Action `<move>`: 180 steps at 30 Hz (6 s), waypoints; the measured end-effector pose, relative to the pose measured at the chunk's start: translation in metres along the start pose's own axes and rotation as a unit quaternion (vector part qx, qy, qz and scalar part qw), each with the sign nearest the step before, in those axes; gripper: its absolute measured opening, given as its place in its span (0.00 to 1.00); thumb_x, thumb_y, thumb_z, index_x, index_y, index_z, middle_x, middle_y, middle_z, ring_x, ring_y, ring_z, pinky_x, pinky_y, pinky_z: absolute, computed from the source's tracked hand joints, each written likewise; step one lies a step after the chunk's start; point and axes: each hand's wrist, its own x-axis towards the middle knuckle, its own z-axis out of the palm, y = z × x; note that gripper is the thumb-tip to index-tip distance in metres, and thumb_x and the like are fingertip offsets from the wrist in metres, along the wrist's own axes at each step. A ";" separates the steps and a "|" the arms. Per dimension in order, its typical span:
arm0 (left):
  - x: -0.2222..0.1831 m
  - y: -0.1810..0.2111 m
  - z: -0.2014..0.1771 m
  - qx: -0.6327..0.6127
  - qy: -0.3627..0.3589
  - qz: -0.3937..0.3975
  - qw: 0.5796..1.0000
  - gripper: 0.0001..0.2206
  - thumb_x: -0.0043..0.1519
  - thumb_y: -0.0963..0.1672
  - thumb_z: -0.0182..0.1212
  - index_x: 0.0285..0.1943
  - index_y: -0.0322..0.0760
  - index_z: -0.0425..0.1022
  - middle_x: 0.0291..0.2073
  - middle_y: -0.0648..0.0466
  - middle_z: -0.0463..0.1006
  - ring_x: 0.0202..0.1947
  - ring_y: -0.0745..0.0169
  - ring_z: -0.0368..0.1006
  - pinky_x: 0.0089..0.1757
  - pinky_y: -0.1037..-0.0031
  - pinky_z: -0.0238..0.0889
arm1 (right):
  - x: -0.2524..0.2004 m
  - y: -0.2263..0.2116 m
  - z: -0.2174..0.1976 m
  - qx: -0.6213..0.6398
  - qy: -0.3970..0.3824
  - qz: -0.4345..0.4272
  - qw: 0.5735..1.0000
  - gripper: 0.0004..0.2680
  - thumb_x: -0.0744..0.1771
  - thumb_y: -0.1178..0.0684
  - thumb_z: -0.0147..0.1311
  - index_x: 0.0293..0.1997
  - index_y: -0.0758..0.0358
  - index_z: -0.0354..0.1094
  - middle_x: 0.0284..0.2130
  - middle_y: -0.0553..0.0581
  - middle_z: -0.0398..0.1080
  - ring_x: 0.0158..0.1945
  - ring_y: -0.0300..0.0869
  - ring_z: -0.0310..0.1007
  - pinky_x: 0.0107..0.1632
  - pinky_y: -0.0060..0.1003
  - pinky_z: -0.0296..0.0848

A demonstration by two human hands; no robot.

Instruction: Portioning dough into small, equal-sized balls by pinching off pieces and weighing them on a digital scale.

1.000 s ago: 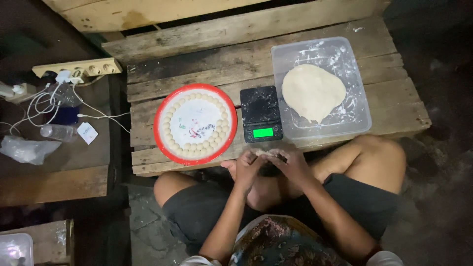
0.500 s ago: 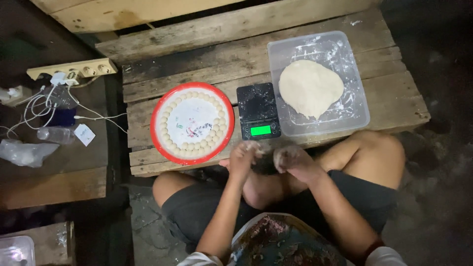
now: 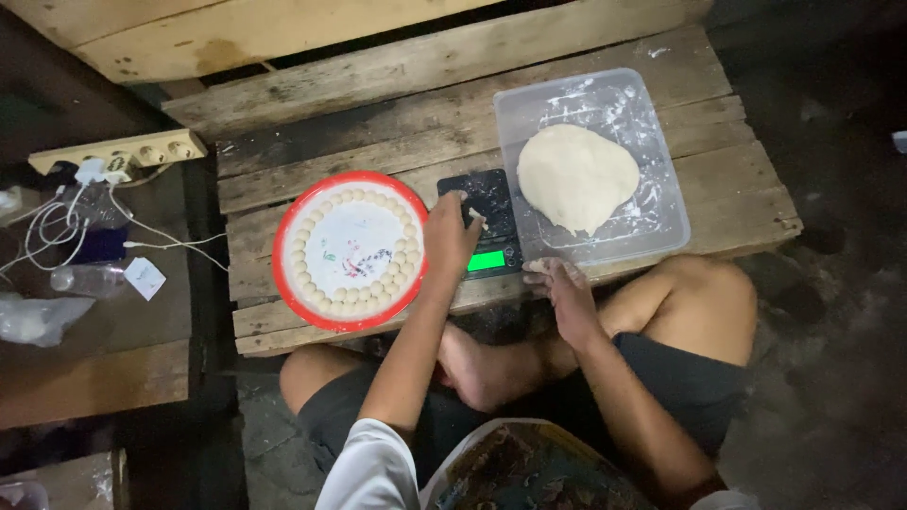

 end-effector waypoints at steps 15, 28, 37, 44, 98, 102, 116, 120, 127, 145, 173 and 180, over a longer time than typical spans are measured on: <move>-0.140 -0.010 -0.001 0.071 -0.037 0.135 0.988 0.05 0.56 0.41 0.66 0.36 0.34 0.77 0.28 0.41 0.75 0.37 0.38 0.75 0.43 0.53 0.68 | 0.029 0.023 -0.018 -0.070 0.146 -0.144 0.976 0.01 0.68 0.58 0.62 0.40 0.58 0.75 0.33 0.59 0.79 0.22 0.44 0.77 0.25 0.32 0.71; -0.154 0.006 -0.011 0.070 -0.229 0.037 0.970 0.10 0.68 0.47 0.56 0.38 0.42 0.80 0.28 0.54 0.80 0.31 0.56 0.77 0.38 0.68 0.69 | 0.068 -0.028 -0.037 -0.240 0.214 -0.206 0.924 0.04 0.71 0.52 0.56 0.43 0.58 0.74 0.33 0.56 0.72 0.35 0.42 0.69 0.41 0.41 0.72; -0.155 0.020 -0.024 0.045 -0.209 0.040 0.976 0.12 0.67 0.46 0.56 0.40 0.36 0.83 0.30 0.45 0.83 0.34 0.45 0.80 0.37 0.62 0.71 | 0.088 -0.042 -0.051 -0.300 0.182 -0.238 0.906 0.07 0.64 0.58 0.68 0.40 0.61 0.72 0.28 0.57 0.71 0.36 0.40 0.67 0.43 0.40 0.70; -0.170 -0.024 0.019 -0.347 -0.224 -0.108 0.904 0.23 0.73 0.52 0.48 0.47 0.26 0.78 0.41 0.37 0.82 0.50 0.41 0.77 0.55 0.51 0.65 | -0.023 -0.015 0.021 -0.452 -0.024 -0.182 0.873 0.12 0.64 0.46 0.66 0.43 0.67 0.78 0.38 0.72 0.77 0.49 0.67 0.74 0.55 0.59 0.71; -0.154 -0.064 0.046 -0.558 -0.203 -0.260 0.761 0.07 0.65 0.45 0.64 0.42 0.35 0.77 0.30 0.51 0.82 0.29 0.65 0.82 0.27 0.86 0.63 | 0.174 0.018 0.048 -0.685 0.074 -0.291 0.664 0.11 0.70 0.38 0.51 0.40 0.48 0.78 0.55 0.48 0.74 0.63 0.50 0.67 0.69 0.57 0.53; -0.154 -0.061 0.040 -0.549 -0.212 -0.243 0.771 0.06 0.65 0.45 0.63 0.42 0.37 0.76 0.30 0.52 0.81 0.30 0.66 0.81 0.28 0.85 0.61 | 0.127 -0.002 0.062 -0.649 0.105 -0.350 0.668 0.11 0.63 0.41 0.67 0.35 0.48 0.66 0.50 0.51 0.72 0.62 0.52 0.65 0.72 0.63 0.36; -0.161 -0.087 0.058 -0.519 -0.255 -0.240 0.780 0.09 0.65 0.45 0.67 0.44 0.35 0.78 0.34 0.52 0.79 0.33 0.62 0.76 0.37 0.75 0.68 | -0.046 -0.002 0.023 -0.541 -0.241 -0.288 0.753 0.13 0.68 0.49 0.59 0.54 0.64 0.69 0.48 0.69 0.75 0.55 0.61 0.72 0.54 0.54 0.72; -0.163 -0.072 0.045 -0.527 -0.255 -0.248 0.772 0.09 0.65 0.46 0.66 0.47 0.36 0.78 0.36 0.52 0.81 0.36 0.61 0.79 0.39 0.74 0.69 | -0.057 -0.041 0.045 -0.462 -0.238 -0.104 0.848 0.17 0.71 0.41 0.50 0.49 0.69 0.72 0.39 0.58 0.77 0.47 0.43 0.74 0.56 0.38 0.69; -0.162 -0.053 0.021 -0.581 -0.227 -0.264 0.735 0.21 0.66 0.47 0.63 0.63 0.33 0.65 0.46 0.48 0.80 0.42 0.57 0.79 0.43 0.71 0.68 | -0.027 0.023 0.022 -0.504 -0.170 -0.280 0.799 0.12 0.70 0.45 0.54 0.50 0.62 0.72 0.45 0.62 0.76 0.52 0.57 0.76 0.54 0.51 0.73; -0.155 -0.062 0.024 -0.623 -0.234 -0.245 0.706 0.17 0.70 0.48 0.54 0.63 0.36 0.64 0.48 0.39 0.82 0.45 0.48 0.82 0.40 0.71 0.70 | 0.024 -0.011 -0.017 -0.293 0.020 -0.375 0.879 0.07 0.73 0.56 0.50 0.41 0.65 0.75 0.43 0.62 0.74 0.54 0.52 0.72 0.60 0.48 0.67; -0.156 -0.070 0.043 -0.585 -0.225 -0.256 0.736 0.09 0.72 0.45 0.49 0.46 0.39 0.73 0.41 0.51 0.79 0.45 0.53 0.80 0.39 0.73 0.73 | 0.165 0.039 0.048 -0.706 0.060 -0.435 0.556 0.10 0.65 0.41 0.60 0.45 0.48 0.74 0.38 0.49 0.71 0.45 0.48 0.72 0.46 0.44 0.70; -0.157 -0.071 0.040 -0.608 -0.240 -0.230 0.721 0.11 0.72 0.47 0.54 0.53 0.36 0.75 0.46 0.42 0.82 0.45 0.48 0.81 0.39 0.71 0.73 | 0.108 -0.010 0.063 -0.566 0.009 -0.330 0.756 0.09 0.66 0.41 0.57 0.49 0.37 0.75 0.40 0.49 0.73 0.48 0.46 0.76 0.52 0.43 0.74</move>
